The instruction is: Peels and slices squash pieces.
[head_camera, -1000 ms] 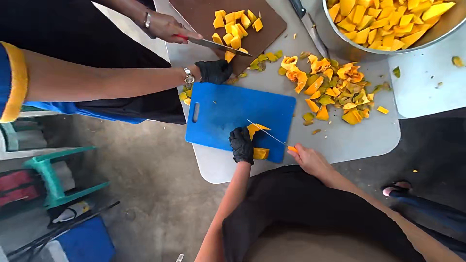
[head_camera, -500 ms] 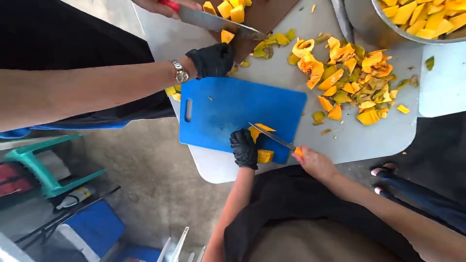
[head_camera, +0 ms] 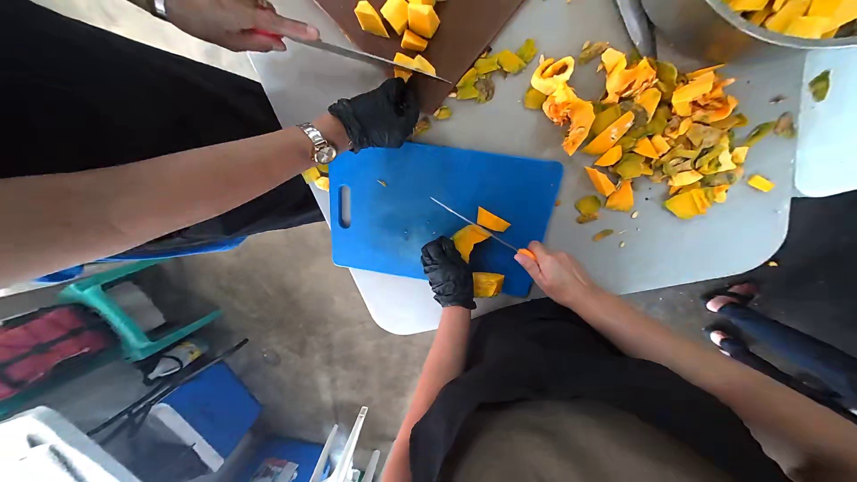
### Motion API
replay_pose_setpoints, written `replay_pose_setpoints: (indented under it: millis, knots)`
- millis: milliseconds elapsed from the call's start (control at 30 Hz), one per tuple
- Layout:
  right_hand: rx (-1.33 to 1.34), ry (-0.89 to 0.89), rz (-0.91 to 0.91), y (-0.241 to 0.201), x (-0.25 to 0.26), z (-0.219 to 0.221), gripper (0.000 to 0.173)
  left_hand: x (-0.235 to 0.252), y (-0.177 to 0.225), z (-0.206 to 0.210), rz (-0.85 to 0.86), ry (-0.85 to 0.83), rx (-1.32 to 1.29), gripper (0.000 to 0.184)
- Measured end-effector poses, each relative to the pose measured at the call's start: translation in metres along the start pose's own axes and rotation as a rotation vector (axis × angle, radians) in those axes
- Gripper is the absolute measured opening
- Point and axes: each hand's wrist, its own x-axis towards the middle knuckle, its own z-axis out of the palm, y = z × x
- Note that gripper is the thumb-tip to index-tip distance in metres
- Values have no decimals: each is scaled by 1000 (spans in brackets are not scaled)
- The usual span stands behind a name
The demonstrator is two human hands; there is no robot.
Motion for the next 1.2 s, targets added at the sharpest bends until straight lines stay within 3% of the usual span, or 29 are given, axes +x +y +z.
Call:
replay_pose_setpoints:
  millis: [67, 100, 200, 333, 367, 400, 467, 500, 700, 900, 1200]
  knots:
    - [-12, 63, -23, -2, -17, 5, 64, 14, -38, 24, -195, -379, -54, 37]
    - [-31, 93, -31, -3, -22, 8, 65, 22, -44, 27, -251, -467, -72, 36]
    - [-97, 94, -2, -6, -27, 8, 65, 30, -45, 26, -280, -478, -99, 34]
    - [-154, -31, 98, -14, -23, 1, 63, 23, -37, 19, -338, -533, -83, 35]
    - [-159, -51, 117, -14, -20, 2, 63, 21, -43, 25, -323, -527, -92, 35]
    - [-159, -62, 132, -14, -17, 3, 63, 15, -57, 46, -278, -415, -144, 34]
    - [-168, -54, 145, -14, -8, 9, 62, -1, -94, 116, -141, -25, -281, 30]
    - [-171, -33, 141, -16, -2, 12, 61, -3, -101, 133, -115, 61, -296, 30]
    - [-206, 12, 145, -37, 38, 25, 59, -4, -105, 134, -125, -10, -222, 33]
    - [-66, 10, 79, -2, 17, 14, 56, -4, -103, 131, -147, -29, -248, 35]
    - [-162, -5, 13, -17, -12, 6, 62, -4, -100, 135, -181, -14, -299, 35]
